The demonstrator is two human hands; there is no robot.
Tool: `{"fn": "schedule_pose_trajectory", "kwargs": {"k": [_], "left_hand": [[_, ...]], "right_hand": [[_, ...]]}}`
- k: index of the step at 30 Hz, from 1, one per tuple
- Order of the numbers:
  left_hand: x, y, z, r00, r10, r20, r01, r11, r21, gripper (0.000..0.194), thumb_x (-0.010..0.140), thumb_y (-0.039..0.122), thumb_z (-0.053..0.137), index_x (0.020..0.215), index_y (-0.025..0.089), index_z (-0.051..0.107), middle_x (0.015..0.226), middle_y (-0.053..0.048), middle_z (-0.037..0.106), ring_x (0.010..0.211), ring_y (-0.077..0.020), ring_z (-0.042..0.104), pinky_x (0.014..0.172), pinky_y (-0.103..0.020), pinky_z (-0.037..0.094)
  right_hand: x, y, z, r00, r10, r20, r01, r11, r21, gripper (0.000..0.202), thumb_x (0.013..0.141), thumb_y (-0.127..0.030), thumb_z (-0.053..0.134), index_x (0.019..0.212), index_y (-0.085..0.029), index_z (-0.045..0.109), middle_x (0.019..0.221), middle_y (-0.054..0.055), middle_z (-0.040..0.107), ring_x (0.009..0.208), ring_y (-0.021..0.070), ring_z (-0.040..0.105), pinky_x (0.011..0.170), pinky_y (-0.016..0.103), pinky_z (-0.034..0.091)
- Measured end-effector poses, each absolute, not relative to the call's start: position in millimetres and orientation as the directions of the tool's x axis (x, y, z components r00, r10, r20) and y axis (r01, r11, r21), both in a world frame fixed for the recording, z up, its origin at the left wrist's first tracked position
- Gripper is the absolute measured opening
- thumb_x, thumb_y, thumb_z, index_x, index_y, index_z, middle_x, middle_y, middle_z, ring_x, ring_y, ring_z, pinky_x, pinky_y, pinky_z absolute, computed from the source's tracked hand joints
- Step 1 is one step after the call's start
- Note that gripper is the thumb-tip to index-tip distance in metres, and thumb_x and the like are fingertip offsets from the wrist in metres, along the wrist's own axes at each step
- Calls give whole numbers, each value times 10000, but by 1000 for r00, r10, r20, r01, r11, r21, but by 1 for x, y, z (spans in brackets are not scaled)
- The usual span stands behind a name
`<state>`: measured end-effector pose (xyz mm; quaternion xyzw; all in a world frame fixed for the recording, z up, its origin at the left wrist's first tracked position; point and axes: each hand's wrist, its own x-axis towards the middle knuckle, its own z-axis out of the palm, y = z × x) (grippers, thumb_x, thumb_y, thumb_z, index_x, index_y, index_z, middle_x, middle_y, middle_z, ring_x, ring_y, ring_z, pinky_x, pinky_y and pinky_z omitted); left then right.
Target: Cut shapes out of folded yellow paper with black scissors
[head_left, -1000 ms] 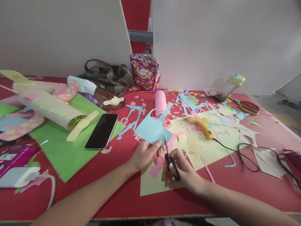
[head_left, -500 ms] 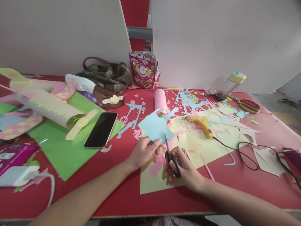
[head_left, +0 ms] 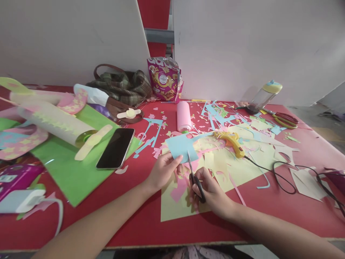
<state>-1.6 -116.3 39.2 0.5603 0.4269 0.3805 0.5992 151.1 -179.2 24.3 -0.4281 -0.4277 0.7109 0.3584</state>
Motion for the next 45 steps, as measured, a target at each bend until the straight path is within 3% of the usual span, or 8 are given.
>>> {"fn": "schedule_pose_trajectory", "kwargs": {"k": [5,12,23,34,45], "left_hand": [[-1,-118,37,371,921,-123,55,110,992,282,775,313,458,540,157,461,460,41,484,461,-107,548,496,-215,441],[-2,-119,35,451,890,-61,101,17,995,305,796,315,424,543,150,468,500,23,523,484,-97,524,531,-218,425],[-3,-118,39,400,916,-41,145,-18,989,306,775,301,449,507,154,458,464,40,489,473,-90,518,512,-193,411],[-6,-114,38,267,963,32,198,-87,976,289,761,290,439,502,164,419,453,55,413,443,-77,433,480,-195,365],[-4,-116,35,404,914,-42,185,-36,982,294,779,315,442,534,153,466,480,41,504,449,-77,495,489,-183,399]], "right_hand": [[152,-180,25,-422,859,-290,-169,-389,-906,312,753,-462,472,765,-230,264,596,-42,583,380,75,506,386,207,401],[153,-179,29,-403,884,-236,-180,-329,-927,324,740,-470,487,768,-220,283,677,-20,557,530,107,564,439,230,430],[152,-180,23,-382,882,-278,-187,-368,-911,317,750,-457,479,738,-229,258,570,-59,566,370,71,507,380,209,409],[151,-180,24,-362,878,-313,-150,-386,-910,273,779,-391,468,733,-230,253,520,-85,540,380,69,509,386,198,416],[153,-180,26,-440,852,-284,-179,-393,-902,327,741,-456,496,738,-229,260,574,-63,560,412,80,521,411,223,422]]}}
